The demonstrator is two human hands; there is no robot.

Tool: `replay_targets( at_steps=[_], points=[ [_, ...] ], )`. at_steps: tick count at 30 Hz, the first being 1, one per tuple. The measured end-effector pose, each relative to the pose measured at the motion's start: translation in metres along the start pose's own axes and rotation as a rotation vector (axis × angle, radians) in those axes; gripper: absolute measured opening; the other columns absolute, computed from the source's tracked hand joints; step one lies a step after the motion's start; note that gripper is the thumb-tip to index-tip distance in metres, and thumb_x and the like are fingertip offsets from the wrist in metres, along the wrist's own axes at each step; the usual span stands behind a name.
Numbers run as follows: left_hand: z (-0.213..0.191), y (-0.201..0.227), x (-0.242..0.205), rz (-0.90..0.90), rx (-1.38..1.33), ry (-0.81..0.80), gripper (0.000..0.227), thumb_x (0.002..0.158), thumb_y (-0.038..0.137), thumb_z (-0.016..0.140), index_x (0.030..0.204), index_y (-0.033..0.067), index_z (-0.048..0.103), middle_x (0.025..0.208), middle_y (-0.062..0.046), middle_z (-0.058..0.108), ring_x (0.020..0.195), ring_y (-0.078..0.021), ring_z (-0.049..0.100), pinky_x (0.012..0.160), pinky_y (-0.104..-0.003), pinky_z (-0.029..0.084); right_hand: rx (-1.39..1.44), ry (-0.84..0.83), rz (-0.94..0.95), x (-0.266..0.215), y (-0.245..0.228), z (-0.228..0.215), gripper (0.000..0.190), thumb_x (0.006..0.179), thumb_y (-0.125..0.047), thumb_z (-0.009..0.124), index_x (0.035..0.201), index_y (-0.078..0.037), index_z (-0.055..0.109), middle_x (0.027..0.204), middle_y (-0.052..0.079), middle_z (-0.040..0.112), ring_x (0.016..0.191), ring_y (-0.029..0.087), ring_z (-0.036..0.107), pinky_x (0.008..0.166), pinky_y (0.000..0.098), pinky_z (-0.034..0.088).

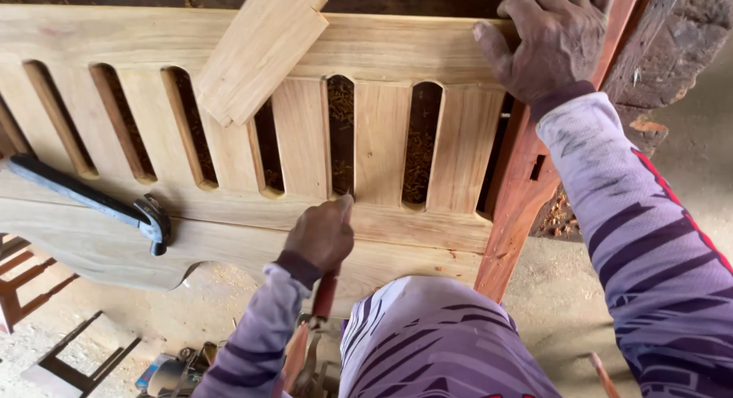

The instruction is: Clean and refine the joints of a wooden headboard frame using a small hand tool.

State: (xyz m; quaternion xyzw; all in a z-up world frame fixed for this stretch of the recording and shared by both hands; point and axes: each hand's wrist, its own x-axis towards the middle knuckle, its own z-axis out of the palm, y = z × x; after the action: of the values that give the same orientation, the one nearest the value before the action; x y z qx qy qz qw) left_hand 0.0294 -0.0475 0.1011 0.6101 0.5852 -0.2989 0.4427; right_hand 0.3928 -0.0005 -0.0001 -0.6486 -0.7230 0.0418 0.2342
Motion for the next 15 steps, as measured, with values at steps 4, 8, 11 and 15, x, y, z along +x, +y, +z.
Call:
replay_targets(
  at_steps=[4, 8, 11, 15],
  points=[
    [-0.023, 0.008, -0.002, 0.083, 0.150, -0.022, 0.016, 0.092, 0.012, 0.052, 0.101, 0.0049, 0.064, 0.094, -0.022, 0.071, 0.090, -0.0453, 0.069, 0.082, -0.058, 0.053, 0.333, -0.075, 0.169, -0.001, -0.008, -0.002, 0.022, 0.100, -0.031, 0.071, 0.104, -0.009, 0.069, 0.096, 0.005, 0.066, 0.090, 0.027, 0.065, 0.088, 0.0446, 0.048],
    [-0.023, 0.002, 0.013, 0.121, 0.283, -0.140, 0.037, 0.081, 0.008, 0.058, 0.117, 0.0073, 0.066, 0.094, -0.026, 0.071, 0.094, -0.0432, 0.071, 0.088, -0.055, 0.054, 0.011, 0.037, -0.042, 0.005, -0.007, -0.011, 0.018, 0.095, -0.026, 0.077, 0.093, -0.009, 0.070, 0.092, 0.007, 0.068, 0.095, 0.028, 0.065, 0.092, 0.0441, 0.049],
    [-0.033, -0.001, 0.019, 0.221, 0.352, -0.256, 0.028, 0.085, 0.010, 0.057, 0.108, 0.0084, 0.072, 0.097, -0.022, 0.073, 0.095, -0.0410, 0.071, 0.090, -0.053, 0.055, 0.128, -0.008, 0.013, -0.021, 0.006, 0.017, 0.018, 0.100, -0.024, 0.074, 0.101, -0.006, 0.070, 0.096, 0.008, 0.069, 0.095, 0.030, 0.066, 0.086, 0.0427, 0.048],
    [-0.048, 0.032, 0.017, 0.018, 0.425, -0.323, 0.026, 0.084, 0.016, 0.063, 0.106, 0.0060, 0.071, 0.103, -0.022, 0.072, 0.099, -0.0389, 0.071, 0.089, -0.051, 0.057, 0.080, 0.039, -0.012, 0.002, 0.000, -0.002, 0.021, 0.100, -0.027, 0.074, 0.099, -0.007, 0.070, 0.094, 0.008, 0.068, 0.092, 0.029, 0.065, 0.087, 0.0438, 0.047]
  ],
)
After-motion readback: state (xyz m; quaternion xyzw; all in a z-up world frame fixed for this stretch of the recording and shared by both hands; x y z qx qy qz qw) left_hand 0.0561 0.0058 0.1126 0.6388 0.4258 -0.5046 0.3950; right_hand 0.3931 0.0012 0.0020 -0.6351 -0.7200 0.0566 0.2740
